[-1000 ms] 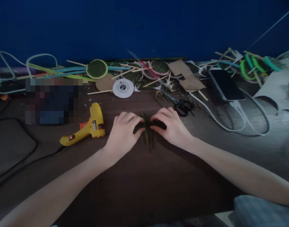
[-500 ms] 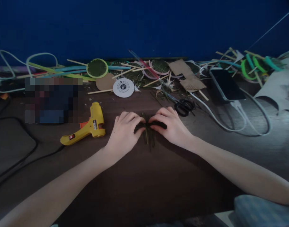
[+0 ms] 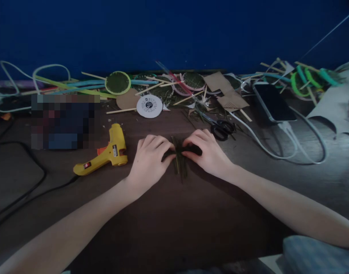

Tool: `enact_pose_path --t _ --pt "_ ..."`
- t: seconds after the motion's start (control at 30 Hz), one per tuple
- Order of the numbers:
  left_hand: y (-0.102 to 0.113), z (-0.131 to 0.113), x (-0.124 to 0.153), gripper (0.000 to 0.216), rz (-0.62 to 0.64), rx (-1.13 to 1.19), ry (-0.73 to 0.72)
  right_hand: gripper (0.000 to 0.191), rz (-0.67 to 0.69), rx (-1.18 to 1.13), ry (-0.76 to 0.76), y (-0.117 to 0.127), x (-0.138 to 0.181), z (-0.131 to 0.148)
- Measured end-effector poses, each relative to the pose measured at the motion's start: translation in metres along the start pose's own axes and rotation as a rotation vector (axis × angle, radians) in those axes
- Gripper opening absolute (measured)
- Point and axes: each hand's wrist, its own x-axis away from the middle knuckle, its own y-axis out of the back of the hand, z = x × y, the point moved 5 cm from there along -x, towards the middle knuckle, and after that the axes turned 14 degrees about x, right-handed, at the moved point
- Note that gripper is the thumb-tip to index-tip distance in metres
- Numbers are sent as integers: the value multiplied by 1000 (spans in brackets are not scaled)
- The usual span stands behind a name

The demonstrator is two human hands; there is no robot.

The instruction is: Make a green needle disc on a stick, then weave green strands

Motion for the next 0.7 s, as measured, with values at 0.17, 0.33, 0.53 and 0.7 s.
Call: enact_pose_path --t 0.17,0.33,0.53,0.7 --pt "0 1 0 5 0 -15 -26 10 5 9 49 -1 1 2" --pt "-1 0 0 6 8 -9 -3 12 20 6 41 -2 0 2" --pt "0 1 0 6 36 -19 6 14 39 7 38 -1 0 2" --pt "-1 4 -1 7 36 16 38 13 33 4 39 -1 0 2"
